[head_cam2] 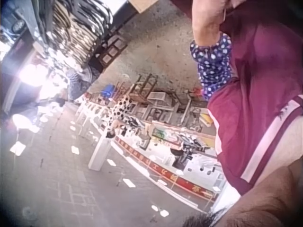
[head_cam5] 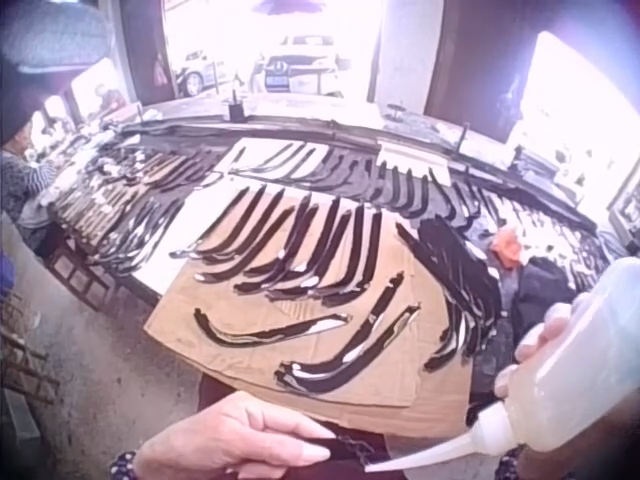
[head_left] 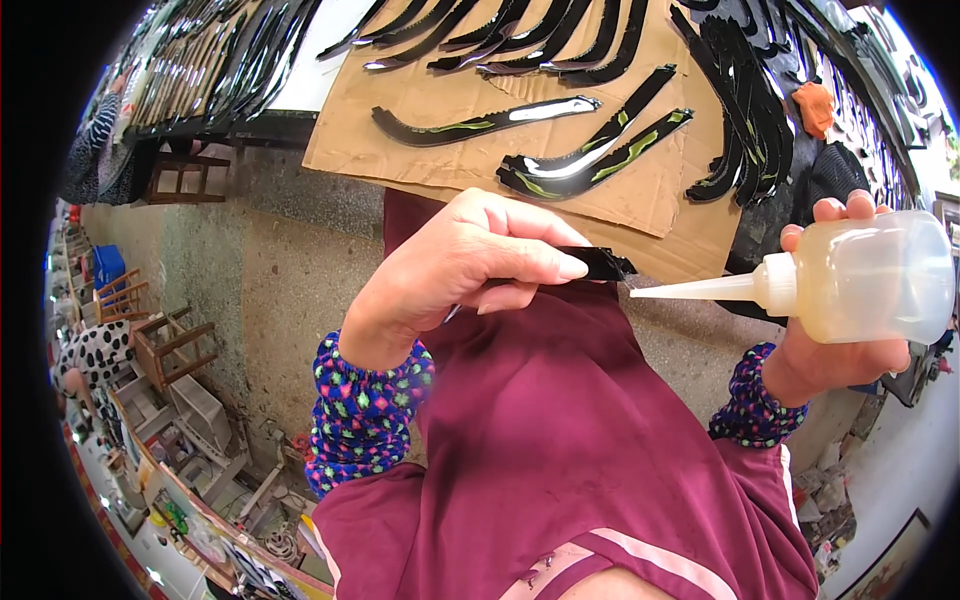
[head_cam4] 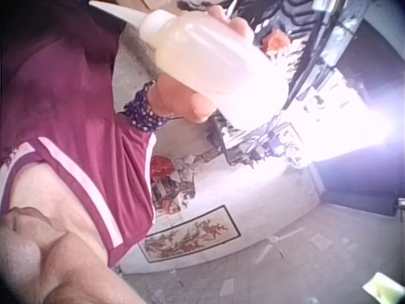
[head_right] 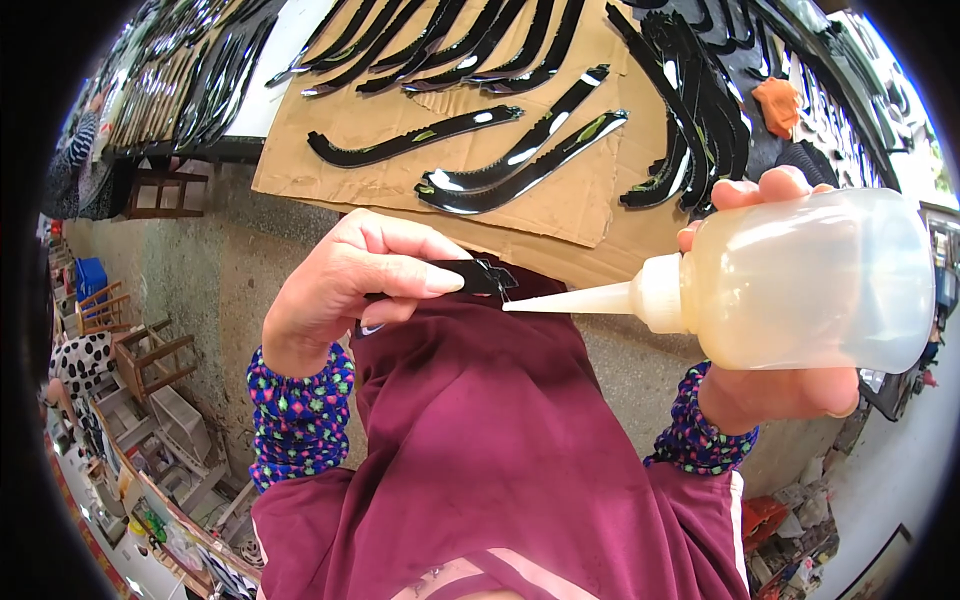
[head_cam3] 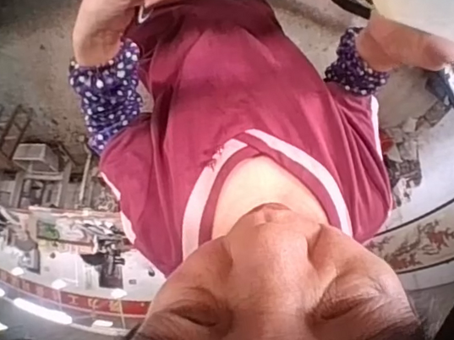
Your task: Applying glue to black curved shoe components using a squeeze bottle.
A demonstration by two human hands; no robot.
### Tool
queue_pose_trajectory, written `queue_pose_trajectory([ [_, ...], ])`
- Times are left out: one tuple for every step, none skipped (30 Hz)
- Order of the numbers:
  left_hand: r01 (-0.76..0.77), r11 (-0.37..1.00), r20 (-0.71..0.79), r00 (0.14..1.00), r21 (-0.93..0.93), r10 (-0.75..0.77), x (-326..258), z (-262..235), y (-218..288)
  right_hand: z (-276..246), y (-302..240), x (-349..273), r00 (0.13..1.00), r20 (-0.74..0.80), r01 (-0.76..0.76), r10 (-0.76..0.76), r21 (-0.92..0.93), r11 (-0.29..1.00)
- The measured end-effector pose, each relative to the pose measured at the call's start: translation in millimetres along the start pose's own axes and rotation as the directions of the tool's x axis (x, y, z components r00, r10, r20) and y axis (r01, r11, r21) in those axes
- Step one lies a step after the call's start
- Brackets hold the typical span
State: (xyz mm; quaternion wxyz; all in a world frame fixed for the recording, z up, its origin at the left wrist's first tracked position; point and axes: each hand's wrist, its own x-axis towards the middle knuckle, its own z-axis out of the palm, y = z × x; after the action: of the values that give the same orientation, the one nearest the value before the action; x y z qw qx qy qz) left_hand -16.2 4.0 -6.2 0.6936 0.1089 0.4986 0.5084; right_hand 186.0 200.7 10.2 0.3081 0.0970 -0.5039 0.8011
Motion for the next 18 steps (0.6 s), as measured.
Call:
queue_pose_trajectory([
  [0.016, 1.000, 0.023, 1.000, 0.000, -0.016, 0.3, -0.2, 0.0, 4.2, -2.4, -1.5, 1.000, 0.000, 0.000, 0.000, -0.001, 1.000],
  [0.016, 1.000, 0.021, 1.000, -0.003, -0.016, 0.1, 0.2, -0.3, 11.2, -5.3, -3.9, 0.972, -0.233, -0.058, 0.020, -0.156, 0.986],
  [0.023, 1.000, 0.020, 1.000, 0.013, -0.024, 0.0, 1.1, -0.4, 15.4, -6.2, -4.9, 0.891, -0.454, -0.150, 0.002, -0.290, 0.945],
  [0.031, 0.999, 0.019, 0.999, 0.028, -0.031, -0.2, 1.9, -0.5, 15.8, -4.8, -4.2, 0.892, -0.453, -0.152, 0.006, -0.288, 0.946],
  [0.031, 0.999, 0.021, 0.999, 0.029, -0.032, -0.5, 2.4, 0.4, 16.2, -4.0, -3.4, 0.900, -0.435, -0.161, 0.021, -0.289, 0.944],
  [0.036, 0.999, 0.041, 0.998, 0.024, -0.037, -0.8, 2.9, 1.3, 17.0, -3.2, -2.7, 0.909, -0.416, -0.171, 0.037, -0.290, 0.942],
  [0.040, 0.999, 0.062, 0.997, 0.020, -0.041, -0.9, 3.3, 1.8, 19.3, -1.9, -1.8, 0.908, -0.417, -0.171, 0.037, -0.291, 0.941],
  [0.041, 0.999, 0.062, 0.997, 0.019, -0.042, -0.7, 3.6, 1.8, 22.2, -0.2, -0.5, 0.901, -0.434, -0.177, 0.023, -0.318, 0.931],
  [0.044, 0.998, 0.062, 0.997, 0.039, -0.046, -0.3, 4.0, 1.8, 23.8, 0.8, 0.3, 0.892, -0.451, -0.183, 0.008, -0.346, 0.920],
  [0.047, 0.997, 0.062, 0.997, 0.059, -0.051, -0.1, 4.3, 1.7, 24.1, 1.0, 0.6, 0.892, -0.452, -0.184, 0.008, -0.347, 0.920],
  [0.048, 0.997, 0.060, 0.997, 0.058, -0.052, -0.2, 4.5, 1.6, 23.6, 1.6, 1.0, 0.896, -0.444, -0.183, 0.007, -0.356, 0.916],
  [0.047, 0.997, 0.059, 0.997, 0.062, -0.050, -0.3, 4.8, 1.4, 23.3, 2.1, 1.4, 0.900, -0.436, -0.183, 0.006, -0.366, 0.912],
  [0.045, 0.997, 0.059, 0.997, 0.066, -0.049, -0.4, 5.1, 1.3, 23.6, 2.9, 1.8, 0.900, -0.436, -0.184, 0.007, -0.365, 0.913],
  [0.045, 0.997, 0.059, 0.997, 0.066, -0.049, -0.7, 4.8, 1.4, 24.6, 3.8, 2.1, 0.898, -0.440, -0.184, 0.005, -0.365, 0.913],
  [0.050, 0.997, 0.071, 0.996, 0.062, -0.055, -1.0, 4.5, 1.7, 25.2, 4.2, 2.3, 0.896, -0.444, -0.184, 0.002, -0.366, 0.912],
  [0.056, 0.997, 0.083, 0.995, 0.059, -0.061, -1.3, 4.3, 1.9, 25.3, 4.2, 2.4, 0.896, -0.445, -0.184, 0.002, -0.366, 0.912],
  [0.056, 0.997, 0.083, 0.995, 0.059, -0.061, -1.3, 4.3, 1.8, 25.2, 4.2, 2.4, 0.896, -0.444, -0.186, 0.005, -0.366, 0.912],
  [0.054, 0.997, 0.081, 0.995, 0.050, -0.058, -1.4, 4.5, 1.6, 25.1, 4.2, 2.3, 0.897, -0.443, -0.187, 0.007, -0.366, 0.912],
])
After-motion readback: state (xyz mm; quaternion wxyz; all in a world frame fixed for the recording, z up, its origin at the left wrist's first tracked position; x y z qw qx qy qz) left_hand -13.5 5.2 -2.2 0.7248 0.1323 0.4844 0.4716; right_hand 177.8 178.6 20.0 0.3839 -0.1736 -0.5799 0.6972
